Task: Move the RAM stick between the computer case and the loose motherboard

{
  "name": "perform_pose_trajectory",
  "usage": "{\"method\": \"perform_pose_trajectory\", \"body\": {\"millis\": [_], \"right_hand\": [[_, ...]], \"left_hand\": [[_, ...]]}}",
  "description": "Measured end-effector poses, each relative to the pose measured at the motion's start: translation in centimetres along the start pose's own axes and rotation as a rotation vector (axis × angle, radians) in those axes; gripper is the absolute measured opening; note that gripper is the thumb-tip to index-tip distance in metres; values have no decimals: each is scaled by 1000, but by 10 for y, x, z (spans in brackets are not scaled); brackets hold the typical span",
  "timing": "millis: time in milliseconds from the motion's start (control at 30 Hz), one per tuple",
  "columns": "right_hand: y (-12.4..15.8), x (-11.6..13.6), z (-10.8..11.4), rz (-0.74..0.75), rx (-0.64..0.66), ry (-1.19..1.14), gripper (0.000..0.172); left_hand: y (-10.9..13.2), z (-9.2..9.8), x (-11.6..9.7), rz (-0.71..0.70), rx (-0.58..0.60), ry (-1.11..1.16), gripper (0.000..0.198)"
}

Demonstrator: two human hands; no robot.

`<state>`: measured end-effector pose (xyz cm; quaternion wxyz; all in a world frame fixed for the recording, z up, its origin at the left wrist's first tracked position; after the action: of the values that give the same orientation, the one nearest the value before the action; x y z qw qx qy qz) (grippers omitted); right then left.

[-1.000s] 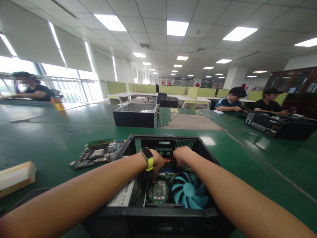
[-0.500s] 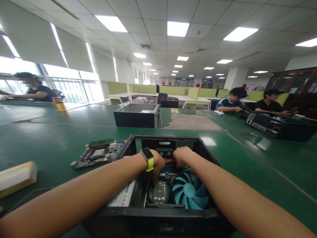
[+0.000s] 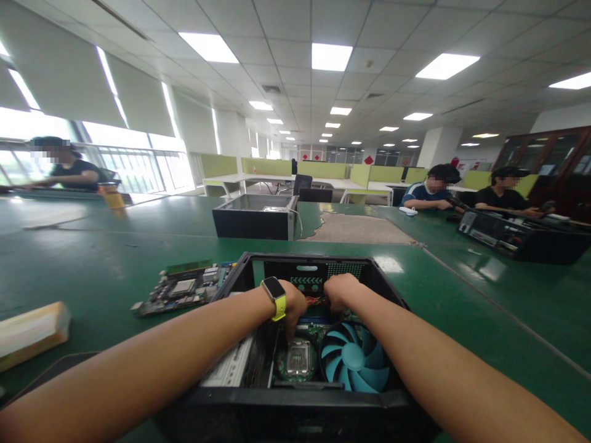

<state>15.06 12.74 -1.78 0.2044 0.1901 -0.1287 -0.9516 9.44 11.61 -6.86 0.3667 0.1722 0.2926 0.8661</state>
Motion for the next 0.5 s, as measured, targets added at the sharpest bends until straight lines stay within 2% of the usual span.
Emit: {"method": "perform_pose_trajectory", "body": {"millis": [133,300,500], "right_hand": [[0,0,1,0,-3,1,39],[2,-1,2,-5,-14,-4,40],[4,-1,2,-10,2,-7,43]], "left_hand": [[0,1,-1,16,12,-3,41],[0,-3,-5,-16,84,-69,43],[-3,0,-3,-20,20,-15,41]]}}
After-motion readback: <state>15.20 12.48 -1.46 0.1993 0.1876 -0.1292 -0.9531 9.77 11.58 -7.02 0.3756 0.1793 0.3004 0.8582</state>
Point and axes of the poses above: each hand's wrist, its own y-axis away from the middle knuckle, its own z-axis out of the back of the hand, x = y × z, the point moved 9 cm from there along -y, towards the middle knuckle, and after that the axes turned 3 degrees about z, right-handed, at the moved point
